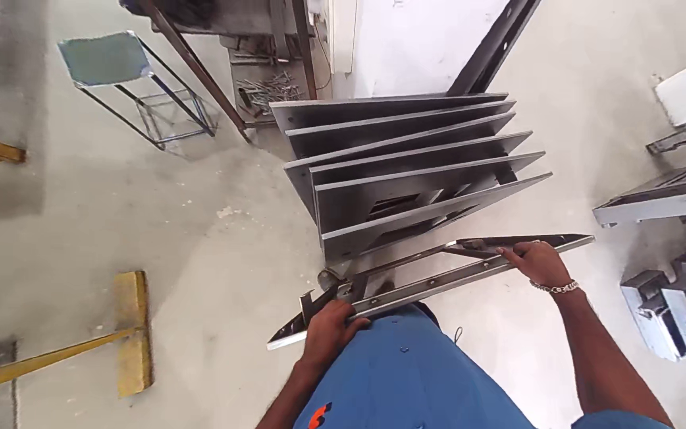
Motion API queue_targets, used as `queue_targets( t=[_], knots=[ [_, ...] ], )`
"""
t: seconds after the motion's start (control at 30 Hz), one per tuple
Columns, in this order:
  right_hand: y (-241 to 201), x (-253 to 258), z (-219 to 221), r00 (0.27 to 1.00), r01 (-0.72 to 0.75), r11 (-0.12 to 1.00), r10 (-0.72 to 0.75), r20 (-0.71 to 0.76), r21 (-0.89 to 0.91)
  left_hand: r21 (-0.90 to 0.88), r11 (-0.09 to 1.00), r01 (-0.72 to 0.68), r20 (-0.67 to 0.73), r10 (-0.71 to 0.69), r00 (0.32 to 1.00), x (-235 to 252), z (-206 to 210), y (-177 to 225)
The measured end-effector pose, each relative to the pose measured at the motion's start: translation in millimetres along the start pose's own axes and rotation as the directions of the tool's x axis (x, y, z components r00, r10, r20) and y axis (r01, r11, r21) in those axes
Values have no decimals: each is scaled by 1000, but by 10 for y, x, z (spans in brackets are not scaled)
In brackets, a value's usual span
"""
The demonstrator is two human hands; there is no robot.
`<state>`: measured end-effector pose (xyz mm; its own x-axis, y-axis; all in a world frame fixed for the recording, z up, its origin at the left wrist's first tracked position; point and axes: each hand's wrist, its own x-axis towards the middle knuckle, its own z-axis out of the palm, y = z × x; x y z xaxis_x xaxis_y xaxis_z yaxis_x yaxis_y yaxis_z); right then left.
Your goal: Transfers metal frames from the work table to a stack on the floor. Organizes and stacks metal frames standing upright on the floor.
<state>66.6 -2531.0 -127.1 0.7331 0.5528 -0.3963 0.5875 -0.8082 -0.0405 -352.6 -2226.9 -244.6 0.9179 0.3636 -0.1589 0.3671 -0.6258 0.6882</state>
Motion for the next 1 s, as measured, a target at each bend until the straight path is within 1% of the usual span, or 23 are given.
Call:
queue_targets(
  t=[0.13,0.2,0.3,0.33,0.4,0.47,0.5,0.6,0.7,0.8,0.87,0.93,1.0],
  knots=[
    [333,233,86,999,-35,999,35,-2,32,3,998,58,29,-58,998,203,135,271],
    [594,346,168,999,-33,998,32,7,47,12,994,112,48,-113,992,309,254,474],
    [1027,564,293,999,21,997,-24,44,79,19,977,212,86,-213,973,451,474,803],
    [1173,625,340,998,35,996,-40,56,88,23,974,226,85,-227,970,502,556,890],
    [1451,723,440,997,69,992,-72,28,105,29,971,239,79,-241,967,622,707,1043],
    [1636,828,504,995,104,988,-104,-1,117,48,969,243,67,-246,967,728,808,1155],
    [1707,862,529,993,115,986,-117,7,119,52,967,247,65,-251,966,755,842,1204],
    [1854,947,561,988,148,981,-152,25,126,67,965,254,38,-257,966,855,896,1289],
    [1876,1007,513,984,173,976,-177,23,136,84,964,251,10,-253,967,951,852,1343],
    [1903,972,484,987,153,977,-160,33,151,103,966,235,-14,-235,972,983,817,1378],
    [1916,965,509,986,153,971,-164,42,184,103,962,253,-3,-254,967,967,780,1400],
    [1888,1022,551,982,169,962,-182,42,213,92,953,288,18,-291,957,974,746,1365],
    [1803,1085,567,978,190,961,-202,43,201,77,955,285,1,-286,958,979,753,1229]
  ],
)
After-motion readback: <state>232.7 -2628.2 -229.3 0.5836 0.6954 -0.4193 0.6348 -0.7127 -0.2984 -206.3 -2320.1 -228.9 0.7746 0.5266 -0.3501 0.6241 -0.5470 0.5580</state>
